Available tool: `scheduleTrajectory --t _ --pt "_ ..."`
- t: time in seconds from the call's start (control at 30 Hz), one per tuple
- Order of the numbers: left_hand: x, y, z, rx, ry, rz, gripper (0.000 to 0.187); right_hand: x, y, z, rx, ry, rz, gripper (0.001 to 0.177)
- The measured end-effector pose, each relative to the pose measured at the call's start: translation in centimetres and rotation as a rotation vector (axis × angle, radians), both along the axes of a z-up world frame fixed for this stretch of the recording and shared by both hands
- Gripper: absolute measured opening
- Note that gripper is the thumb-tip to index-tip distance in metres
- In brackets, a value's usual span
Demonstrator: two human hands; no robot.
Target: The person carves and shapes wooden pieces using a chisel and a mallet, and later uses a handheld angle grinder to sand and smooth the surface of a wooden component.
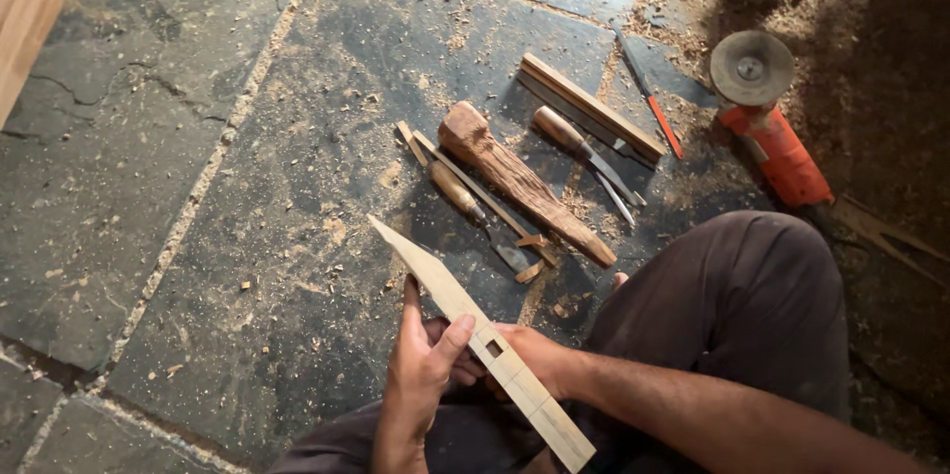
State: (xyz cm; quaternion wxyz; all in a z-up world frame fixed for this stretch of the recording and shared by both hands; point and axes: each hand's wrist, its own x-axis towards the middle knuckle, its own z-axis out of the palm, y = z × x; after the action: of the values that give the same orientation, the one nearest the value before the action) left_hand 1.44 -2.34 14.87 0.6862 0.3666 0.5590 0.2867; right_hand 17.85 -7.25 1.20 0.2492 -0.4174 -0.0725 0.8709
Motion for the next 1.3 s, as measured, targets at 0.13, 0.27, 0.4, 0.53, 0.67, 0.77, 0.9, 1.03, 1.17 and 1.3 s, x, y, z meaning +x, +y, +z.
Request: scheduleTrajectory --t 0.13,0.27,0.4,0.53,0.67,0.77,0.9,1.03,1.17,1.3 --pt "-0.1 -0.1 -0.4 0.011 -0.018 0.008 0.109 -0.3 -0.1 -0.5 -0.004 -0.011 -0.036 0.028" --pt "-0.2 -0.1 -0.5 -0.009 -0.011 0.012 0.112 -0.4 0.2 -0.5 0.077 -0.061 -0.028 0.033" --pt "-0.2 0.0 -0.4 -0.004 -0.004 0.010 0.114 -0.5 0.4 -0.1 0.086 -0.078 -0.027 0.033" --pt "-0.9 -0.3 -1.4 0.026 0.000 0.009 0.104 -0.5 1.2 0.7 0.114 -0.126 -0.083 0.031" --pt "-3.0 0.1 -4.4 0.196 -0.087 0.001 0.062 1.0 3.6 0.3 0.249 -0.392 -0.354 0.027" --pt "-3.7 0.5 -7.0 0.120 -0.165 0.127 0.052 3.0 4.7 0.1 0.445 -0.261 -0.549 0.028" --pt "-2.9 0.9 -9.9 0.187 -0.066 0.280 0.050 3.2 5.2 1.5 0.446 -0.284 -0.616 0.033" --pt "-1.3 0.5 -12.1 0.243 -0.157 0.435 0.045 2.8 5.2 3.1 0.463 -0.290 -0.641 0.037" --pt "-1.0 0.4 -13.5 0.134 0.014 0.401 0.038 2.4 4.7 4.1 0.502 -0.381 -0.594 0.039" --pt "-1.4 0.7 -14.9 0.174 0.014 0.409 0.033 2.2 4.0 4.6 0.684 -0.429 -0.508 0.038"
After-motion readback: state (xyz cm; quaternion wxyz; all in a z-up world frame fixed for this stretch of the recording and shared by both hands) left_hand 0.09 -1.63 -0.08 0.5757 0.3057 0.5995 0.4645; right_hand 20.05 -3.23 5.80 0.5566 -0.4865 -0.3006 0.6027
